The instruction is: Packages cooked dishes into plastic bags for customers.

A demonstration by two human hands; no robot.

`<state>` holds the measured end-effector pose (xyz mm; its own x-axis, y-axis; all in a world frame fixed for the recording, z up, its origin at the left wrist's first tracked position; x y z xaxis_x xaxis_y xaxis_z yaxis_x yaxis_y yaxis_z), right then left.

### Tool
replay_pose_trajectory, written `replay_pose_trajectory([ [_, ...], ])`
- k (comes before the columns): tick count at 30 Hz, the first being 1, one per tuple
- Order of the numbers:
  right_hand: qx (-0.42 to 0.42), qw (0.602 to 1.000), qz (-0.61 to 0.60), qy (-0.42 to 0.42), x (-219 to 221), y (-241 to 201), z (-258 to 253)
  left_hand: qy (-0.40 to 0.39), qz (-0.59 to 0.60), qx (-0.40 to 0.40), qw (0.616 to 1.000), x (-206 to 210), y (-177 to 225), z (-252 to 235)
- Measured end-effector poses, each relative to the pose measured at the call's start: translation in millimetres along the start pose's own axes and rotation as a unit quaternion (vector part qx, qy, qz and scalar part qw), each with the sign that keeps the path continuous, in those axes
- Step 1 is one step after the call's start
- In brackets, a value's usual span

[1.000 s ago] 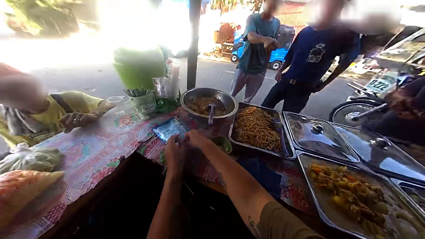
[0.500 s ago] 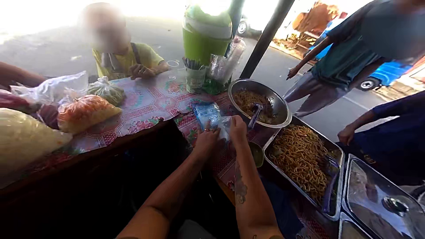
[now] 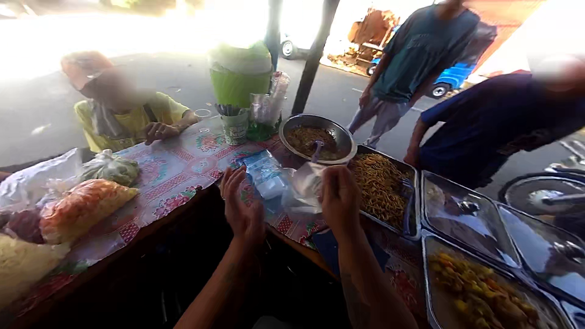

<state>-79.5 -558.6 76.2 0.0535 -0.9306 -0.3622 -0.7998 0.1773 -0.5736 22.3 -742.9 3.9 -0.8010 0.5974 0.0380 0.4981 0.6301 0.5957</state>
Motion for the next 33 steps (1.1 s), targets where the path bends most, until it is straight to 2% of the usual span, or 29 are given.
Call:
replay_pose_trajectory([
  [2, -0.058, 0.998, 0.006, -0.033, -1.8, -22.7, 37.1, -0.167, 0.041, 0.044, 0.984, 22.0, 62.1, 11.2],
  [3, -0.064, 0.997, -0.009, -0.045, -3.8, -30.0, 56.8, -0.224, 0.062, 0.041, 0.972, 30.1, 75.7, 25.1],
  [5, -0.039, 0.994, -0.042, -0.089, -9.8, -37.9, 96.8, -0.309, 0.138, -0.036, 0.94, 36.4, 75.3, 51.4],
  [7, 0.043, 0.979, -0.052, -0.192, -19.5, -37.4, 138.1, -0.382, 0.229, -0.131, 0.886, 34.7, 64.7, 74.1],
  [8, 0.092, 0.962, -0.051, -0.253, -23.7, -34.3, 159.6, -0.398, 0.239, -0.159, 0.871, 27.3, 59.1, 82.3],
  [10, 0.158, 0.927, -0.093, -0.327, -30.5, -22.1, 201.9, -0.403, 0.247, -0.202, 0.858, 6.9, 49.9, 94.6],
  [11, 0.19, 0.92, -0.139, -0.313, -35.8, -13.5, 219.0, -0.397, 0.243, -0.217, 0.858, -2.8, 45.3, 98.8],
  [14, 0.307, 0.892, -0.283, -0.174, -48.2, 8.0, 266.5, -0.359, 0.192, -0.257, 0.877, -32.9, 33.4, 111.7],
  [17, 0.352, 0.85, -0.382, -0.088, -38.6, 8.4, 297.7, -0.314, 0.146, -0.299, 0.889, -65.0, 26.6, 119.6],
  [22, 0.425, 0.832, -0.357, 0.011, -32.6, -18.1, 321.9, -0.279, 0.117, -0.33, 0.894, -105.2, 24.0, 134.9],
  [25, 0.453, 0.848, -0.264, 0.078, -36.2, -30.8, 323.6, -0.275, -0.046, -0.261, 0.924, -120.6, 10.8, 139.7],
  [27, 0.456, 0.865, -0.189, 0.092, -34.3, -40.2, 325.7, -0.276, -0.143, -0.191, 0.931, -126.0, 23.4, 148.7],
  [28, 0.454, 0.872, -0.165, 0.082, -29.9, -46.1, 325.6, -0.281, -0.144, -0.153, 0.936, -124.6, 39.1, 155.2],
  [30, 0.421, 0.896, -0.139, 0.032, -15.6, -61.4, 319.4, -0.289, -0.097, -0.109, 0.946, -117.1, 79.7, 171.6],
  [31, 0.393, 0.911, -0.122, -0.006, -7.7, -69.9, 316.0, -0.318, -0.025, -0.133, 0.938, -108.2, 96.5, 185.2],
  [33, 0.32, 0.943, -0.051, -0.079, 5.4, -84.9, 312.5, -0.388, 0.148, -0.278, 0.866, -88.6, 111.1, 220.7],
])
Point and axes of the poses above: each hand's wrist, its own z-axis away from the middle knuckle, its own x-axis out of the palm, y = z × x, the point moved 10 cm from there along -z, towards the middle knuckle, and after that the axes turned 3 degrees about -x, right-handed, at the moved point
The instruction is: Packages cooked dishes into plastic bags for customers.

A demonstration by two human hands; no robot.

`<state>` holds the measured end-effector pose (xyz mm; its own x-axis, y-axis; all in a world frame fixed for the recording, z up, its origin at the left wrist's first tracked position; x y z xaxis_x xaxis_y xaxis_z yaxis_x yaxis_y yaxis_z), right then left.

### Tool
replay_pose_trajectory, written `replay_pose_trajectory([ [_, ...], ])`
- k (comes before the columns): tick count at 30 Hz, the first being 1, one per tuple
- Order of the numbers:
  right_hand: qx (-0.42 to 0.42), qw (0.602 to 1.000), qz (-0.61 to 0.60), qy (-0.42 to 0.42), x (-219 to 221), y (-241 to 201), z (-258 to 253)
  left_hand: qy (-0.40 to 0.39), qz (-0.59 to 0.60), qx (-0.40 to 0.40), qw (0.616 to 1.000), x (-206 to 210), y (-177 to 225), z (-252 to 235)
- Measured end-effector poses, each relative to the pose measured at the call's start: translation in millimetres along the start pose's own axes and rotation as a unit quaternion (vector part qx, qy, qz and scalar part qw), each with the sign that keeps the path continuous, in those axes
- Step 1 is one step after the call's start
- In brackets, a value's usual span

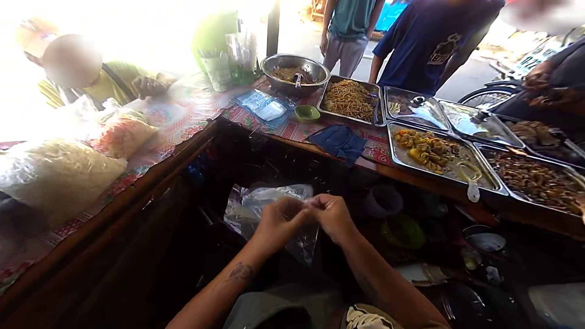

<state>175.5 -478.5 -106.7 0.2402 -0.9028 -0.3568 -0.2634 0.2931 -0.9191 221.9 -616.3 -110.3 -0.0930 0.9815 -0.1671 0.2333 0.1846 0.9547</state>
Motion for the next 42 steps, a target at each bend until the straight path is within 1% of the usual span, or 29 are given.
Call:
replay_pose_trajectory([
  [1, -0.021, 0.998, 0.054, -0.01, 3.9, -5.1, 1.2, -0.021, 0.086, -0.057, 0.994, 13.2, -10.0, 1.7],
  [3, -0.029, 0.989, 0.14, -0.021, 5.9, -10.1, -0.1, -0.02, 0.224, -0.163, 0.961, 30.0, -30.7, 0.8],
  [6, 0.015, 0.979, 0.193, -0.06, -0.2, -4.3, -11.7, -0.017, 0.323, -0.258, 0.91, 49.0, -45.7, -6.2],
  [8, 0.006, 0.982, 0.163, -0.093, -11.1, 0.8, -25.6, -0.021, 0.355, -0.278, 0.893, 60.1, -47.4, -21.1],
  [10, -0.036, 0.989, 0.054, -0.129, -25.4, 10.0, -41.3, -0.031, 0.374, -0.279, 0.884, 71.9, -45.5, -44.1],
  [12, -0.052, 0.988, -0.066, -0.133, -51.0, 19.5, -61.3, -0.075, 0.406, -0.263, 0.872, 87.6, -42.0, -75.1],
  [14, -0.046, 0.991, -0.097, -0.076, -94.1, 28.9, -81.6, -0.1, 0.46, -0.262, 0.842, 104.7, -34.6, -106.5],
  [16, -0.041, 0.999, 0.001, 0.021, -145.8, 30.7, -100.0, -0.091, 0.491, -0.264, 0.825, 116.1, -20.5, -140.5],
  [17, -0.037, 0.991, 0.102, 0.074, -170.5, 25.7, -107.5, -0.092, 0.496, -0.253, 0.826, 121.5, -12.0, -159.3],
  [18, -0.038, 0.972, 0.196, 0.121, -190.8, 16.9, -113.9, -0.097, 0.477, -0.222, 0.845, 125.5, -1.7, -178.8],
  [19, -0.065, 0.95, 0.259, 0.162, -206.5, 4.7, -118.3, -0.105, 0.419, -0.16, 0.888, 127.6, 13.1, -198.5],
  [20, -0.111, 0.933, 0.287, 0.185, -217.1, -8.5, -121.4, -0.117, 0.319, -0.062, 0.938, 129.9, 34.5, -216.4],
  [21, -0.166, 0.924, 0.29, 0.186, -222.2, -20.3, -124.4, -0.126, 0.198, 0.046, 0.971, 134.6, 57.1, -228.5],
  [22, -0.227, 0.912, 0.291, 0.178, -223.2, -30.7, -128.4, -0.138, 0.1, 0.13, 0.977, 143.0, 76.6, -235.6],
  [23, -0.279, 0.905, 0.276, 0.163, -222.6, -39.7, -134.6, -0.162, 0.038, 0.179, 0.97, 152.6, 91.7, -239.9],
  [24, -0.325, 0.905, 0.235, 0.144, -222.0, -47.3, -142.1, -0.177, 0.006, 0.201, 0.963, 157.8, 102.4, -243.7],
  [25, -0.348, 0.914, 0.176, 0.114, -223.1, -50.5, -151.4, -0.158, -0.022, 0.204, 0.966, 155.2, 108.4, -248.2],
  [26, -0.345, 0.931, 0.085, 0.082, -226.7, -50.2, -162.2, -0.11, -0.07, 0.196, 0.972, 144.5, 111.1, -253.6],
  [28, -0.255, 0.958, -0.13, -0.008, -227.6, -44.1, -184.9, 0.002, -0.168, 0.139, 0.976, 107.0, 107.3, -269.1],
  [30, -0.12, 0.942, -0.284, -0.135, -211.9, -39.5, -196.2, 0.071, -0.179, 0.042, 0.98, 68.3, 92.4, -286.2],
  [31, -0.083, 0.935, -0.292, -0.187, -201.1, -38.7, -196.6, 0.079, -0.143, -0.014, 0.986, 54.1, 81.2, -287.8],
  [32, -0.071, 0.943, -0.246, -0.214, -192.2, -37.8, -198.2, 0.077, -0.072, -0.073, 0.992, 44.4, 69.6, -283.4],
  [33, -0.06, 0.964, -0.161, -0.204, -188.0, -33.9, -203.9, 0.07, 0.037, -0.128, 0.989, 41.8, 58.2, -275.5],
  [35, -0.028, 0.992, 0.045, -0.112, -193.8, -22.2, -222.7, 0.0, 0.278, -0.186, 0.943, 59.1, 43.5, -257.9],
  [37, -0.004, 0.992, 0.125, -0.012, -202.7, -10.3, -242.9, -0.117, 0.414, -0.159, 0.888, 81.0, 46.5, -246.8],
  [38, 0.014, 0.993, 0.113, 0.02, -204.5, -2.3, -252.2, -0.164, 0.439, -0.13, 0.874, 87.6, 46.9, -245.1],
  [39, 0.034, 0.996, 0.074, 0.035, -202.9, 5.5, -260.8, -0.168, 0.446, -0.124, 0.87, 89.1, 40.1, -246.0],
  [41, 0.112, 0.989, -0.096, 0.01, -186.6, 20.4, -274.2, -0.064, 0.427, -0.167, 0.887, 77.2, 13.0, -253.5],
  [42, 0.168, 0.962, -0.214, -0.031, -171.5, 25.9, -278.9, 0.003, 0.418, -0.196, 0.887, 66.7, -0.6, -258.3],
])
Point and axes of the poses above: each hand's wrist, its own z-axis away from the middle knuckle, its own x-axis out of the palm, y = z × x, the point moved 10 cm from there along -z, towards the middle knuckle, and after that the axes turned 3 degrees about -x, right-handed, at the moved point
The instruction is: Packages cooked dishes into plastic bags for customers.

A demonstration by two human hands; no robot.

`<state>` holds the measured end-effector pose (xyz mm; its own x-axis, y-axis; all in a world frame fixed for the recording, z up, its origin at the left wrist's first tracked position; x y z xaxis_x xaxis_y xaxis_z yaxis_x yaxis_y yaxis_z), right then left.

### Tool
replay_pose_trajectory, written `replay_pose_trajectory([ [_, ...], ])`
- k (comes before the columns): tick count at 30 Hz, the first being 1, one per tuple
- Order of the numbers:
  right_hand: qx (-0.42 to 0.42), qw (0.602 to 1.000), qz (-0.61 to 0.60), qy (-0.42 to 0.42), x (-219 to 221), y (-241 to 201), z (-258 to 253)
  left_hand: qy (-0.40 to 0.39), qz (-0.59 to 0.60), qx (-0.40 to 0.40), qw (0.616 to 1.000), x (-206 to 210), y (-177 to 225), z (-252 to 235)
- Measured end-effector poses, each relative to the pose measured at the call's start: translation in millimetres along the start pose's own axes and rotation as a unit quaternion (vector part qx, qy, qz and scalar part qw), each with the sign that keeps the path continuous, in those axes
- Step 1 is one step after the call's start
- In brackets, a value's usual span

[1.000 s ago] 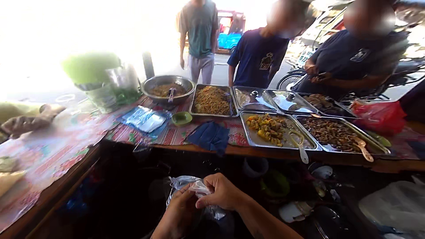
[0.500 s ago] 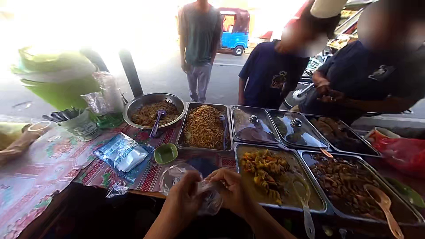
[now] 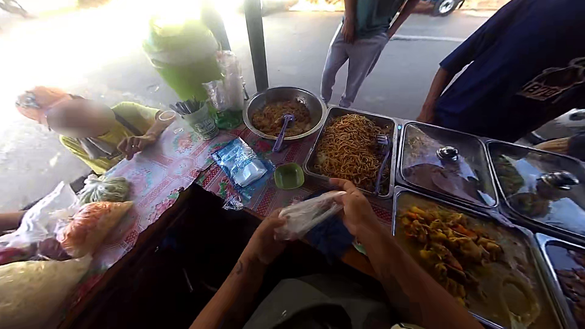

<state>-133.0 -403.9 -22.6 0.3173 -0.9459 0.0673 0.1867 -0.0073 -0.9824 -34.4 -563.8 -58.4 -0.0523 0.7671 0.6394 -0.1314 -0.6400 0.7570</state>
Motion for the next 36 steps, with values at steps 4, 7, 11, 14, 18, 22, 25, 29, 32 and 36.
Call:
replay_pose_trajectory([
  [4, 0.107, 0.982, -0.08, -0.132, 45.2, 32.0, -37.8, 0.127, 0.052, 0.034, 0.99, -49.3, 16.0, -16.9],
  [7, 0.133, 0.984, 0.122, 0.016, 36.2, 48.2, -69.2, 0.099, 0.031, 0.047, 0.993, -65.0, 16.5, -32.0],
  [11, 0.196, 0.945, 0.26, 0.032, 51.2, 48.0, -84.0, 0.12, -0.049, 0.076, 0.989, -85.5, 23.3, -47.7],
  [14, 0.152, 0.956, 0.248, 0.024, 53.3, 36.5, -79.7, 0.089, -0.077, 0.123, 0.985, -91.4, 40.7, -63.2],
  [18, -0.002, 0.96, 0.277, -0.049, 35.2, -2.7, -37.1, -0.076, -0.159, 0.09, 0.98, -48.3, 45.9, -96.5],
  [22, 0.016, 0.909, 0.399, -0.121, 12.6, -29.0, 23.5, -0.374, -0.293, -0.071, 0.877, 45.8, -1.3, -104.2],
  [25, 0.074, 0.879, 0.459, -0.104, -8.2, -29.2, 57.0, -0.5, -0.405, -0.187, 0.742, 105.3, -48.8, -78.7],
  [29, 0.046, 0.892, 0.445, 0.067, -78.6, -32.9, 101.2, -0.571, -0.5, -0.145, 0.635, 156.9, -85.3, -66.4],
  [32, 0.097, 0.797, 0.503, 0.319, -172.7, -28.3, 158.5, -0.577, -0.463, -0.171, 0.65, 172.4, -108.0, -64.8],
  [36, 0.371, 0.718, 0.463, 0.363, -249.0, 26.9, 222.6, -0.544, -0.323, -0.222, 0.742, 187.8, -140.6, -62.3],
])
Point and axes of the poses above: each hand's wrist, its own z-axis away from the middle knuckle, its own x-axis out of the palm, y = z × x, the point moved 10 cm from there along -z, towards the middle knuckle, and after that the axes turned 3 degrees about -x, right-handed, at the moved point
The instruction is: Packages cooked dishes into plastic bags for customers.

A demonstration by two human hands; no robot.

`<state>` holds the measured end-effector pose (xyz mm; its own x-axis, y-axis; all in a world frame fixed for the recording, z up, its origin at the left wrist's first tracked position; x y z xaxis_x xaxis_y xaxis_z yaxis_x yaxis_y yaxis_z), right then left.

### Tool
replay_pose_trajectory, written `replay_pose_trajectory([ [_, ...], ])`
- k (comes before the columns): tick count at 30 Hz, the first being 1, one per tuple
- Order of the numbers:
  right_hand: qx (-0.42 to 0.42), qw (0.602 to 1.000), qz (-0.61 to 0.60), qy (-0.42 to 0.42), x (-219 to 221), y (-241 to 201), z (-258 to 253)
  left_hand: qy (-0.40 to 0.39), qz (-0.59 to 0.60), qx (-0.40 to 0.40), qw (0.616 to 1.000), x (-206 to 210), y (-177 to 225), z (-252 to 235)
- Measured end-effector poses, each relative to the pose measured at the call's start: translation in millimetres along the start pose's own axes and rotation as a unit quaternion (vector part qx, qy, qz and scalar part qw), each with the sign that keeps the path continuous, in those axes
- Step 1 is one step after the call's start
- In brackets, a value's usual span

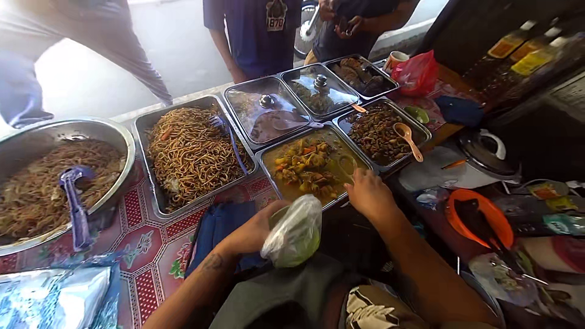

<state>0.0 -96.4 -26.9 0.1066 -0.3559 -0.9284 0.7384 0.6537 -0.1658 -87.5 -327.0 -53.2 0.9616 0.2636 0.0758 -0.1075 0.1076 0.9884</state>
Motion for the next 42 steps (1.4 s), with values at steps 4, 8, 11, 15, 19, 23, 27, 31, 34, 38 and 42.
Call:
replay_pose_trajectory([
  [4, 0.051, 0.997, -0.007, -0.062, 18.6, 37.5, -16.7, 0.06, 0.155, 0.062, 0.984, 12.5, 19.4, -18.3],
  [8, -0.003, 1.0, 0.009, -0.01, -8.5, 48.6, -24.6, 0.135, 0.273, 0.078, 0.949, -0.5, 30.8, -39.8],
  [11, -0.082, 0.99, 0.038, 0.112, -42.6, 48.2, -35.4, 0.191, 0.289, 0.063, 0.936, -15.7, 31.8, -53.7],
  [15, -0.163, 0.953, 0.02, 0.256, -70.7, 41.7, -65.5, 0.228, 0.292, 0.075, 0.926, -25.6, 41.3, -72.3],
  [19, -0.212, 0.934, 0.086, 0.275, -62.7, 20.7, -104.1, 0.228, 0.255, 0.115, 0.933, -32.4, 51.4, -89.9],
  [23, -0.188, 0.951, 0.136, 0.203, -39.8, 17.6, -114.6, 0.229, 0.225, 0.127, 0.938, -34.9, 48.5, -94.7],
  [27, -0.095, 0.988, 0.078, 0.092, -36.4, 38.4, -106.4, 0.27, 0.122, 0.155, 0.943, -11.4, 101.5, -99.6],
  [31, -0.052, 0.997, -0.065, 0.005, -32.2, 54.7, -109.1, 0.255, 0.207, 0.13, 0.935, -27.2, 55.7, -99.2],
  [34, -0.051, 0.988, -0.144, -0.023, -22.1, 60.3, -111.3, 0.292, 0.154, 0.115, 0.937, -39.0, 34.9, -95.8],
  [38, -0.067, 0.978, -0.196, 0.007, -25.2, 77.6, -109.5, 0.3, 0.11, 0.132, 0.938, -43.1, 36.0, -93.8],
  [42, -0.083, 0.974, -0.205, 0.047, -36.1, 90.3, -99.5, 0.27, 0.207, 0.106, 0.934, -41.2, 29.5, -98.9],
])
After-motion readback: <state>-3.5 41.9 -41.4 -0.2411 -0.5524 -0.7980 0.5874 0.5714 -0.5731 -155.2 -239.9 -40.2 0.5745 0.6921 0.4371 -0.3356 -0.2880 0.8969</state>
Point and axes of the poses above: each hand's wrist, its own z-axis away from the middle knuckle, its own x-axis out of the palm, y = z × x, the point moved 10 cm from there along -z, towards the middle knuckle, and after that the axes turned 3 degrees about -x, right-handed, at the moved point
